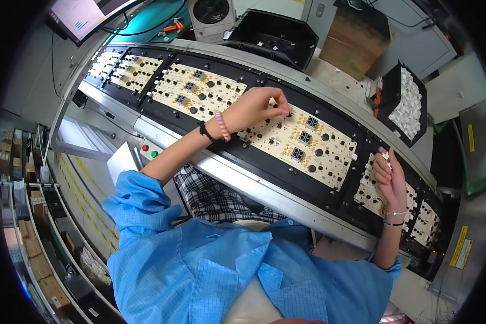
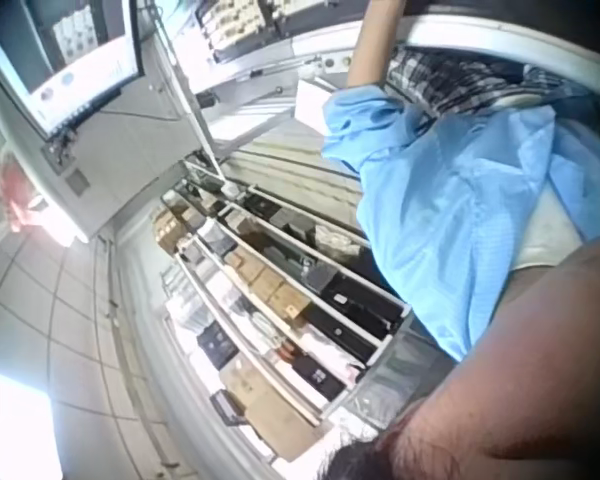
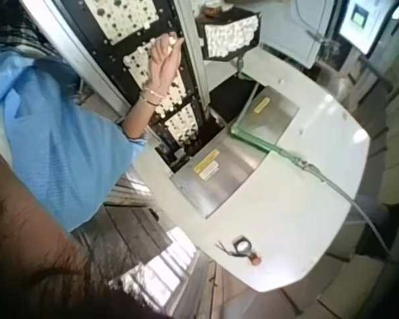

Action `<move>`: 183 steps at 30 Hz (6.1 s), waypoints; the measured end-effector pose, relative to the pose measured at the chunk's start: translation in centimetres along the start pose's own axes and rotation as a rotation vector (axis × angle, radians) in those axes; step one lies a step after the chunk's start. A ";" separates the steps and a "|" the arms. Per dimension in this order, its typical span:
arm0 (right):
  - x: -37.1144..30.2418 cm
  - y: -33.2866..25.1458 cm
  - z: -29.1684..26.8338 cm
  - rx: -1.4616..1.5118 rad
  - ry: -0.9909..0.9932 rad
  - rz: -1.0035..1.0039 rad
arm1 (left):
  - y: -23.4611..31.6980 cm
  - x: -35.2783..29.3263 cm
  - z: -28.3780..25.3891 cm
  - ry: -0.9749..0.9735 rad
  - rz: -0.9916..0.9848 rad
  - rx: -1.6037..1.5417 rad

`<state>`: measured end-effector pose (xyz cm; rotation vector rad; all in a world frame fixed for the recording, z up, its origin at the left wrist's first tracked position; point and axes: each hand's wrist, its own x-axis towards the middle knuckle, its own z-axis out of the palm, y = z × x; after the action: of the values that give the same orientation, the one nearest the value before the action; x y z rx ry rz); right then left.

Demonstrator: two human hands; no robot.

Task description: Placing small components onto printed circuit boards on a production assembly line.

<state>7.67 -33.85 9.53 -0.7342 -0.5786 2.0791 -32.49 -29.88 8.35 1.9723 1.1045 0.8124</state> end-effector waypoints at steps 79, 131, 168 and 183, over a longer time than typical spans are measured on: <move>0.2 0.2 0.3 -0.063 0.090 -0.180 | -0.2 -0.6 2.1 -0.022 0.377 0.476; 1.6 4.6 7.5 -1.309 0.257 -0.285 | -18.3 18.3 -14.6 -0.023 -0.373 0.447; -3.3 8.8 8.2 -1.984 0.450 -0.226 | -0.6 -3.4 1.4 -0.148 0.340 0.103; -3.0 8.6 7.5 -1.979 0.551 -0.343 | -0.7 -3.3 1.4 -0.111 0.442 0.347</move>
<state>-0.78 -42.10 10.41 -1.8668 -2.1425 0.2978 -33.10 -32.91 6.47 2.5764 0.7908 0.7565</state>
